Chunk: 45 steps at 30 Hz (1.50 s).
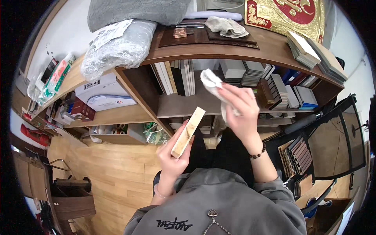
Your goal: The person wipes sample boards with a cloth, places them onto a shelf, takes other sample boards from the shelf, and wipes them with the cloth.
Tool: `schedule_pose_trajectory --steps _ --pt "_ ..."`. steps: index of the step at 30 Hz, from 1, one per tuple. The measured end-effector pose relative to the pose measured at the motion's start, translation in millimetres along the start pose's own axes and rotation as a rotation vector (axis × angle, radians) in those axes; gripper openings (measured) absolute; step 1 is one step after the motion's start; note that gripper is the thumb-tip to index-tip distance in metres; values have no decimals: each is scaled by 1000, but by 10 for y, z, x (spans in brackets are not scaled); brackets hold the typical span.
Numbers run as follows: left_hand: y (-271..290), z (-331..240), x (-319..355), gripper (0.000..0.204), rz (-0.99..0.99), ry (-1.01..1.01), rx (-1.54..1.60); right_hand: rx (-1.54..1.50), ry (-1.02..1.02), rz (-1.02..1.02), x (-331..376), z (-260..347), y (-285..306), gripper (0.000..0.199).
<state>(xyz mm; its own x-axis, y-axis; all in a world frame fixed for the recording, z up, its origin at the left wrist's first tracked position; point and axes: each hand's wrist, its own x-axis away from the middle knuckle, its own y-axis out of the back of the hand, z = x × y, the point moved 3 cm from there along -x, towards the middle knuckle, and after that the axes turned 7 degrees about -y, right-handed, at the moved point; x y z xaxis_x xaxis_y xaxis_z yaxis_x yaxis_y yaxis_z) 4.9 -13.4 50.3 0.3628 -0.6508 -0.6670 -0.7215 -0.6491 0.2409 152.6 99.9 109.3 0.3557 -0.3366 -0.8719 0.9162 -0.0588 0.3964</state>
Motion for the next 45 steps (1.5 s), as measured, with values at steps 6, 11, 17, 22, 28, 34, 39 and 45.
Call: schedule_pose_trajectory --steps 6,11,17,22,28,34,39,45 --pt "26 82 129 44 39 38 -28 -147 251 140 82 386 83 39" --pt "-10 -28 58 42 -26 -60 -6 113 -37 -25 -26 3 63 37" --pt "-28 19 69 40 -10 -59 9 33 148 31 92 160 -42 38" --pt "-58 42 -12 39 194 110 -24 105 -196 29 6 -131 98 44" --pt "10 156 -34 48 517 92 -228 -255 -276 470 108 245 -64 44" --pt "3 44 -144 64 700 270 -276 -186 -308 595 284 -24 -96 36" --pt "343 215 -195 73 490 -71 -145 -329 -539 387 440 -375 73 26" --pt "47 681 59 59 139 177 652 -675 -721 182 586 -546 -80 25"
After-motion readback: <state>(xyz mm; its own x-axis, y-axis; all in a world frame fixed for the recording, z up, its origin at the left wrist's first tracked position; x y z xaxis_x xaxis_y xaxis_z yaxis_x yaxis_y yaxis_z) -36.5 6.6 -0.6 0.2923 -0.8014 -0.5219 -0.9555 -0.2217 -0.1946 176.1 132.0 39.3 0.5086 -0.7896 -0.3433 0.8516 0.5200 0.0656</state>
